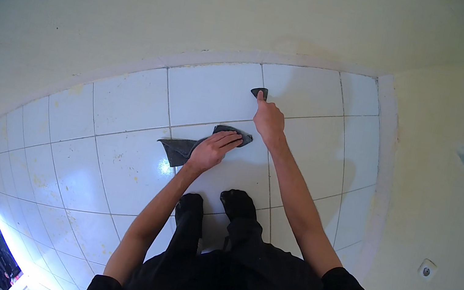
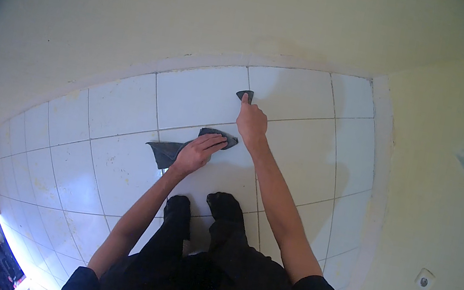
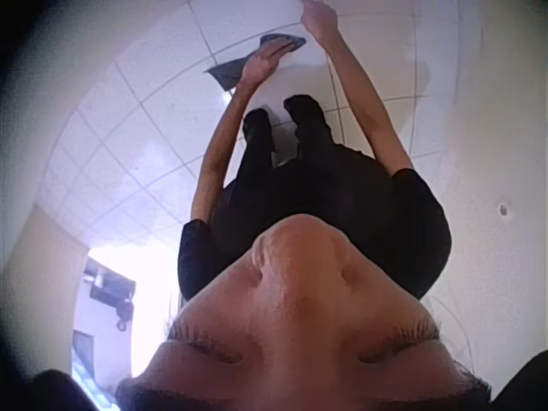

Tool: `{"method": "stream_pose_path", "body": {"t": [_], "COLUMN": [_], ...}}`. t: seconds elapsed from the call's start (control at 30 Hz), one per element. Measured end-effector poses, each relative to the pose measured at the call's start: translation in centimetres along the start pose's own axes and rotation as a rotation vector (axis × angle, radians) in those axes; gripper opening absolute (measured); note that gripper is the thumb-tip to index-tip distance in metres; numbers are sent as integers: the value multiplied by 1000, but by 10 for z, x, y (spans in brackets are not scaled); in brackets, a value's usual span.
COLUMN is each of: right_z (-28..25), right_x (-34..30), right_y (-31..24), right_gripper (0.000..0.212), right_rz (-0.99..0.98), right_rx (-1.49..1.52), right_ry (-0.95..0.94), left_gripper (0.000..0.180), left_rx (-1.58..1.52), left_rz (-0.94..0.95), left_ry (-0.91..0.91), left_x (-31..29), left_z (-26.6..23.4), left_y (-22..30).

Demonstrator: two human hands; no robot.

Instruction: The person wipes white floor tiles along a wall baseboard with a cloth and scrapes the grout lines using a small metal scraper.

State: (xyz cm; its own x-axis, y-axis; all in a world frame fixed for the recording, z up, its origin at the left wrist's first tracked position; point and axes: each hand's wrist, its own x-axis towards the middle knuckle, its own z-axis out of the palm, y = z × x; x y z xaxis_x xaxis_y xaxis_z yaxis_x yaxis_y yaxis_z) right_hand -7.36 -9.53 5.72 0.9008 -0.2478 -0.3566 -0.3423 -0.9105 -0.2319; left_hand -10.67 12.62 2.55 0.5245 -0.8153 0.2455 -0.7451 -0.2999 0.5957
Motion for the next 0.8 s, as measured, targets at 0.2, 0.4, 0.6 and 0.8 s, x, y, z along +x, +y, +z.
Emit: {"method": "stream_pose_path", "body": {"t": [0.2,0.4,0.6,0.8], "right_z": [-1,1,-11,-28], "right_x": [1,3,-28,-78], "right_y": [0,1,19,56], "right_gripper": [53,52,50,50], "right_rz": [-11,-2,67,157], "right_rx": [1,-4,177,403], "right_ry": [14,22,141,337], "left_gripper": [59,60,63,60], "left_rx": [2,5,-159,-284], "left_rz": [-3,1,-68,-134], "left_ry": [4,-1,53,219], "left_x": [-1,0,-2,65], "left_z": [0,1,-1,27], "left_y": [0,1,1,9]}}
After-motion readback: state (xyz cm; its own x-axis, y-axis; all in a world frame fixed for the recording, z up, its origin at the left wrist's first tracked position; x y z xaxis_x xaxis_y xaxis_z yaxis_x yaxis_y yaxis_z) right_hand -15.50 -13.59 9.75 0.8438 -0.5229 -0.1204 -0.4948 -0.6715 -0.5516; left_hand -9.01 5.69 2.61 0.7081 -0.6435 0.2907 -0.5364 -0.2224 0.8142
